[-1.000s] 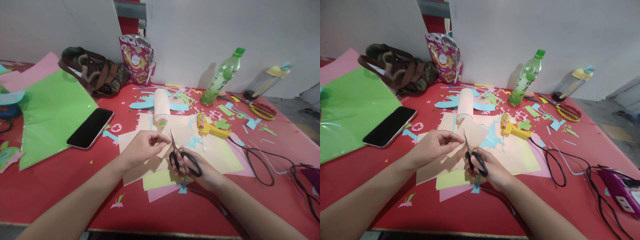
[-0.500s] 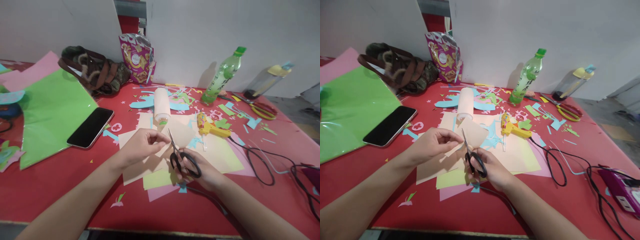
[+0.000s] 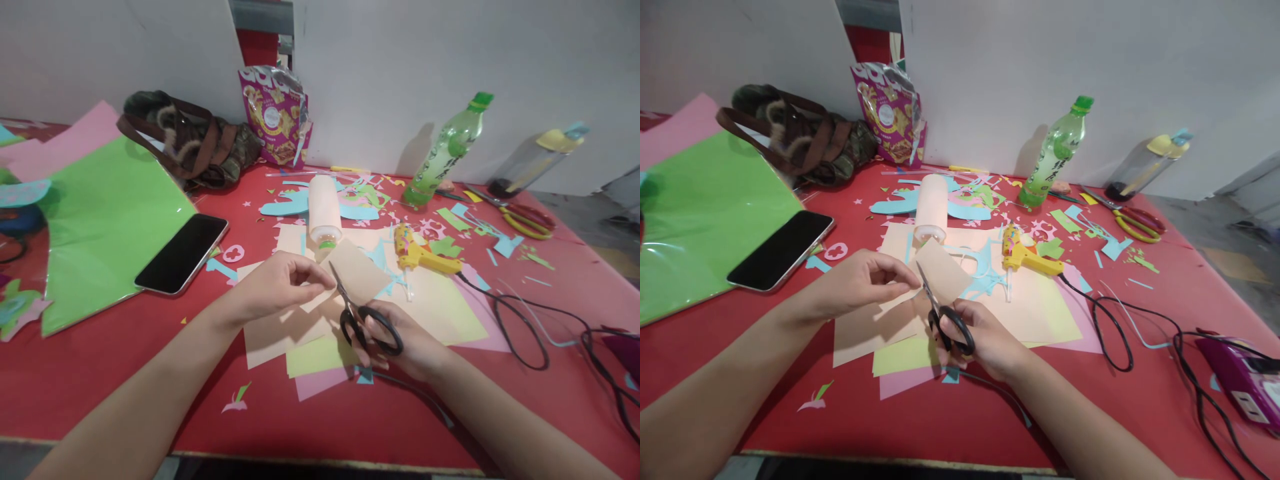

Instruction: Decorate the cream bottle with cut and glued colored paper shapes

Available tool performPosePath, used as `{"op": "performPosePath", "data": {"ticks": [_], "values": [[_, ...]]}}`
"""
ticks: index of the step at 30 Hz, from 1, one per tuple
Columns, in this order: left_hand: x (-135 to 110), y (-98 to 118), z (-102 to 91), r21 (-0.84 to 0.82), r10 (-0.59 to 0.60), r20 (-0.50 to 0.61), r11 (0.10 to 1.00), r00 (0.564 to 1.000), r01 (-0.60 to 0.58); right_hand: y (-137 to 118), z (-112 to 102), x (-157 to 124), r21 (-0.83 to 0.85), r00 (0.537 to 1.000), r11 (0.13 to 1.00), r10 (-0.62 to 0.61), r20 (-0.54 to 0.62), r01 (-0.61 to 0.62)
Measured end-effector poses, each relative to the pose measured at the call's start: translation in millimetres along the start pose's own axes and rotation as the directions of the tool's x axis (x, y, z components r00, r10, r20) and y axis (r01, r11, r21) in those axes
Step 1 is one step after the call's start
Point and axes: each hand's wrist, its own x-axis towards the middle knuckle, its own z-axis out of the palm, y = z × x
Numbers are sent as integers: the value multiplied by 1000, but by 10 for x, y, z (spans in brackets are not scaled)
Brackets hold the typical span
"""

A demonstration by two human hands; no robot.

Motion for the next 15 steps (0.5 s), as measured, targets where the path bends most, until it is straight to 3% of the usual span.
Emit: {"op": "performPosePath", "data": {"ticks": [15], "values": [[12,-47,-151,74,-10,163,997,987,-2,-26,11,-7,-5,996,996,89,-12,-90]]}}
